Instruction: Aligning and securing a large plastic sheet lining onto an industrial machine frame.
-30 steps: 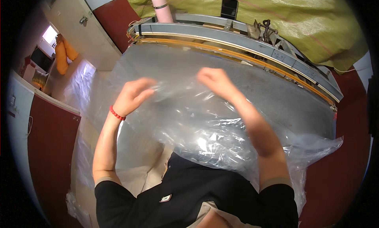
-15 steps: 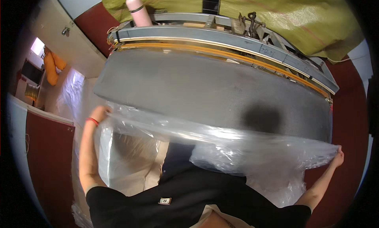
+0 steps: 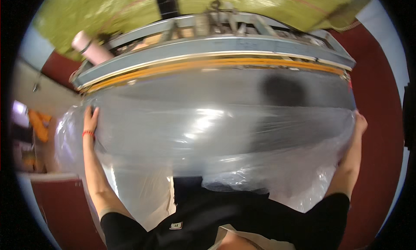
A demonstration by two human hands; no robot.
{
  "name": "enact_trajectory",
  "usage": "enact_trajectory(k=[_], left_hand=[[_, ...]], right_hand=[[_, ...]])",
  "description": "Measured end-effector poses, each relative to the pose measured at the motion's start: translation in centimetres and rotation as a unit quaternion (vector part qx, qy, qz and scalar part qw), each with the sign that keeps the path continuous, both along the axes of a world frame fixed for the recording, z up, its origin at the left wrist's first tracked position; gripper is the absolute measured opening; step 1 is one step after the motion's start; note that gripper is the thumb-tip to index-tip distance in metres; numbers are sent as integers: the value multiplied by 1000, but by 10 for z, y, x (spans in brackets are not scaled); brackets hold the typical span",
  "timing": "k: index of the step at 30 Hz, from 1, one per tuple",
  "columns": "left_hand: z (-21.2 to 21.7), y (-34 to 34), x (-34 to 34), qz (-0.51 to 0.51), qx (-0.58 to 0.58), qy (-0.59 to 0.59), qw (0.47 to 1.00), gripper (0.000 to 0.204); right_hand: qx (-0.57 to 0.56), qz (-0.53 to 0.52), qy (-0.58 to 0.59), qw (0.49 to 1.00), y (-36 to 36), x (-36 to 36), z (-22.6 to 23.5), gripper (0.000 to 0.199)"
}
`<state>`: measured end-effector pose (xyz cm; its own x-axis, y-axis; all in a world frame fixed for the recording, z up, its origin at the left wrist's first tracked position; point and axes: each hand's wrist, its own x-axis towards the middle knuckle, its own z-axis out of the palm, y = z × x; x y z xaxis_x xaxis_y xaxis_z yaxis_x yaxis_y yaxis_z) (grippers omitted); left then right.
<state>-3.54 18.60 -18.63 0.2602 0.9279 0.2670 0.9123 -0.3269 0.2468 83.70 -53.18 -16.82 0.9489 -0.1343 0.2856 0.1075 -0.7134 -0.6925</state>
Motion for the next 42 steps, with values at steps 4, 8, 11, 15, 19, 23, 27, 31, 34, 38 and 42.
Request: enact_trajectory(k=[4,8,11,15,19,23,27,31,34,38,42], left_hand=[[-11,31,-45,31,8,-2,999,53],[-15,57,-64,98,0,-45,994,53],[10,44,-66,161,227,-54,959,35],[45,-63,146,-63,190,-226,953,29],[93,-296,371,-335,-331,-340,814,17],[58,-441,449,-589,-494,-239,593,53],[37,-518,479,-547,-450,-256,657,50],[80,-485,440,-558,-760,-157,295,31],[123,-426,347,-484,-706,-153,494,28],[144,-366,239,-352,-538,-268,718,31],[161,-334,127,-405,-336,-661,535,32]], right_hand=[[-214,-169,47,961,57,-39,17,32],[-275,-189,21,943,63,-39,18,29],[-321,-148,-5,935,79,-36,15,26],[-303,-133,-4,944,76,-31,9,24],[-280,-156,21,947,48,-21,16,27],[-268,-130,-8,954,61,-23,8,23],[-285,-141,-24,948,59,-24,9,20],[-281,-119,-46,951,63,-27,9,20],[-293,-103,11,951,59,-36,19,24],[-299,-103,17,949,58,-55,37,28],[-284,-93,19,954,61,-52,33,32]])
